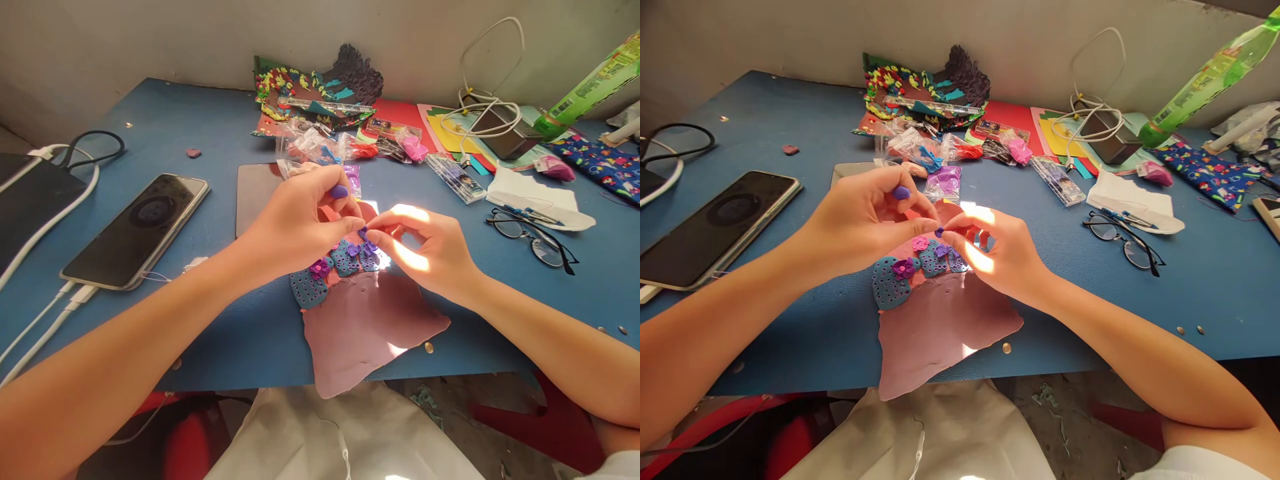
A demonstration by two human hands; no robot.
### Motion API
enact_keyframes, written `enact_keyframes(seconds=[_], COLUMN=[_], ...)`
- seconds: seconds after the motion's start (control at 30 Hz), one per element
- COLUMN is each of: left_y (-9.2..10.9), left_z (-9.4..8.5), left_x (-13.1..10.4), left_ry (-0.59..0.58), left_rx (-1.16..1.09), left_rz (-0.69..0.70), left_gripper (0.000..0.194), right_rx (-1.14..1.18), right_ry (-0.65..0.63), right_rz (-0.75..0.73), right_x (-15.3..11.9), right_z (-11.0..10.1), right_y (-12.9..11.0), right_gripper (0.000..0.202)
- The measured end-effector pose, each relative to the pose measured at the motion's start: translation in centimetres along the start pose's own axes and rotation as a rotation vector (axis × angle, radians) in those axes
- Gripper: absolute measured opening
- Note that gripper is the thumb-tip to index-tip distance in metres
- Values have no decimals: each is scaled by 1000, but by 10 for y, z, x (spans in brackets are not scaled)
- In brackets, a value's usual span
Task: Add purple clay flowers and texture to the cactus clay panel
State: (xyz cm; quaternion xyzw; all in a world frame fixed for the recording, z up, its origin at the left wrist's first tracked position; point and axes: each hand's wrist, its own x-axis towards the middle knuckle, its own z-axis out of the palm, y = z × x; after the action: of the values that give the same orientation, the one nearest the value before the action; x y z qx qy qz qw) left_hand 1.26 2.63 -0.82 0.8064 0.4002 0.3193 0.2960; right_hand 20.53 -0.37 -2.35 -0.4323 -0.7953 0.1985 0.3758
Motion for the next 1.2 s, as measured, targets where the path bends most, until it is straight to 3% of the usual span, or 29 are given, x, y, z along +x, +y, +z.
enact_keyframes(seconds=[0.27,0.4,0.53,0.73,0.9,1.2], left_y=[-1,-1,-1,-5,-7,-8], left_z=[4,5,5,5,6,8], left_x=[0,0,1,2,2,2], left_ry=[7,-36,-89,-143,-168,-171], left_rx=[-24,74,213,204,189,219], left_rz=[-34,-67,-54,-20,0,15], left_gripper=[22,11,6,8,7,10], right_rx=[-116,-180,-322,-462,-467,-509], right_ry=[-22,-36,-15,-8,-22,-86], right_rz=[-58,-106,-248,-365,-379,-530], right_x=[2,1,-2,-4,-3,-5], right_z=[1,4,8,10,6,3], right_y=[7,13,19,18,17,22], right_gripper=[10,8,5,13,19,24])
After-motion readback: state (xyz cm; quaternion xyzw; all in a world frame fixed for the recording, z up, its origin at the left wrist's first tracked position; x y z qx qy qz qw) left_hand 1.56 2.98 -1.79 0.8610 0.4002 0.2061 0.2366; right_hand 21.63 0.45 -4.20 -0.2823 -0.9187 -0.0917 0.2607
